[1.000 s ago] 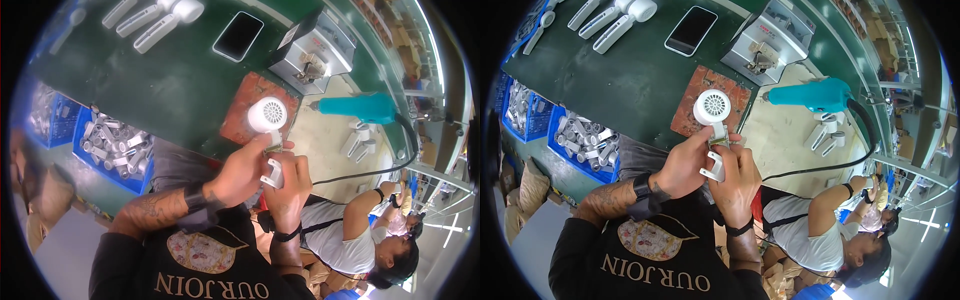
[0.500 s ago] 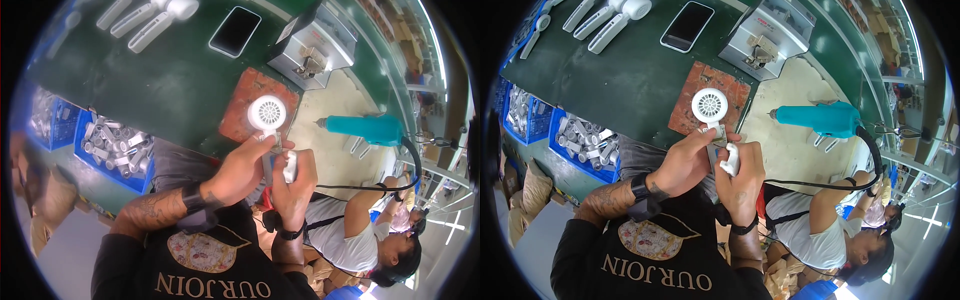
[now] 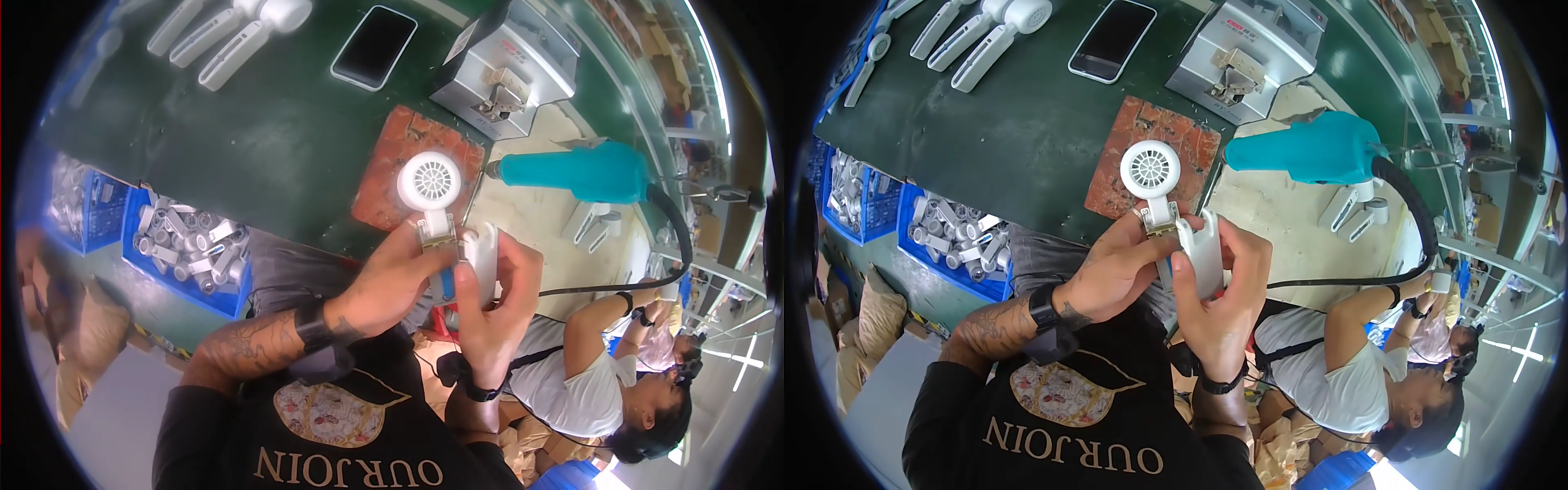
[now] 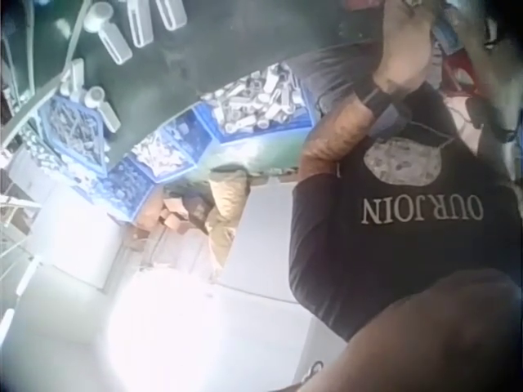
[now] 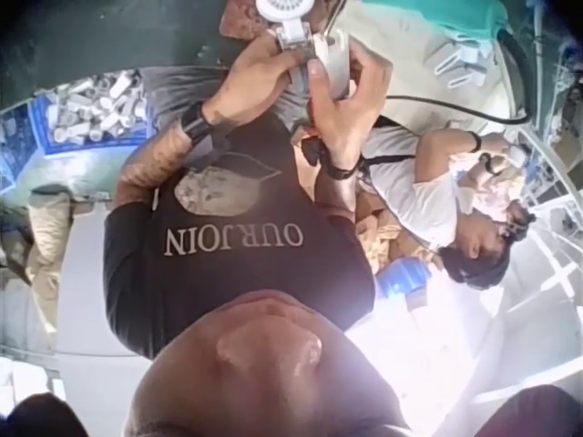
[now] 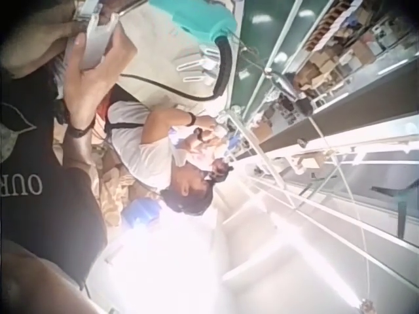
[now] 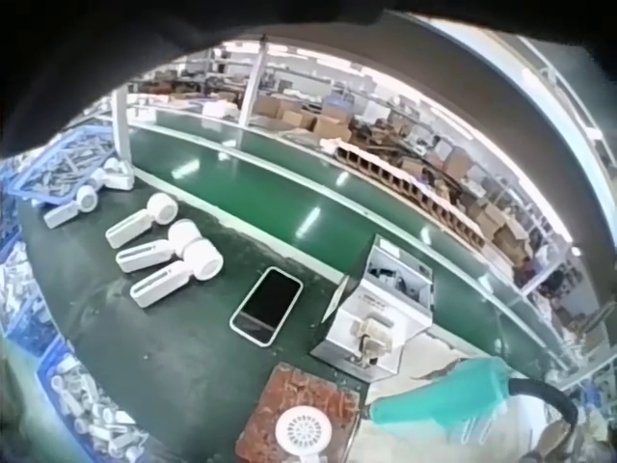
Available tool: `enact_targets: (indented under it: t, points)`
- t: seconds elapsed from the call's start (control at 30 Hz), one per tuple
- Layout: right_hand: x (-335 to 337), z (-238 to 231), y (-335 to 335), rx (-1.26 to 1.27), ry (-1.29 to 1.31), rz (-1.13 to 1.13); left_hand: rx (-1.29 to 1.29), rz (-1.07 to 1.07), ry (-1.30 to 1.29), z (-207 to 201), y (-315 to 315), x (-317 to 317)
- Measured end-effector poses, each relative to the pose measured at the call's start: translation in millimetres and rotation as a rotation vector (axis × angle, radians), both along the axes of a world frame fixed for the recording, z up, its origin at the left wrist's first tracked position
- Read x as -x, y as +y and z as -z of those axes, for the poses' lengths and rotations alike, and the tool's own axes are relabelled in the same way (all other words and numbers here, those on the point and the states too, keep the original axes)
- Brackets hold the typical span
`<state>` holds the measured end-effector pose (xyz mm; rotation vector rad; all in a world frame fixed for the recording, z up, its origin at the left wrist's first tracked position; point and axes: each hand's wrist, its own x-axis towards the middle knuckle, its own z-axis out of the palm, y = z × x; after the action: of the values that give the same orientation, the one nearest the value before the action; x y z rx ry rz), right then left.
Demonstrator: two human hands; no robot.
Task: The person picks up a white handheld fan, places it on a red block, and uses a teal power tool to drive a screw into the casing. They set the finished fan aside, reach into a blue bin to organize other fans, and then repeat the process with another fan.
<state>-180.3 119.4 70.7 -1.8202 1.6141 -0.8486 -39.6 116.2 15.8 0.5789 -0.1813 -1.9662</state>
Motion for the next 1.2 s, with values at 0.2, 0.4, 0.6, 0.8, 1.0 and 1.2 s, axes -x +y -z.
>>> enact_targets:
  t: [0.2, 0.4, 0.6, 0.8, 1.0, 1.2]
  points:
    - [-13.3, 1.6, -1.8, 0.08, 0.175, -0.024, -0.113, -0.046, 0.182, 5.6, 0.8, 1.3]
    - [-23.7, 12.1, -2.4, 0.124, 0.267, -0.061, -0.123, -0.01, 0.182, 4.7, 0.3, 0.3]
    - [-23.6, 23.0, -0.1, 0.162, 0.336, -0.08, -0.068, -0.028, 0.098, -2.3, 1.5, -1.2]
    - [-19.9, 11.9, 2.1, 0.235, 0.16, -0.171, -0.004, -0.002, -0.057, -4.0, -2.3, -15.3]
    - [-6.8, 23.4, 7.0, -0.172, -0.292, -0.12, 0.133, -0.126, -0.023, -7.9, -8.8, -27.6]
    - [-17.7, 28.6, 2.7, -0.051, -0.432, -0.189, 0.158, -0.18, -0.037, -3.0, -15.0, -25.4]
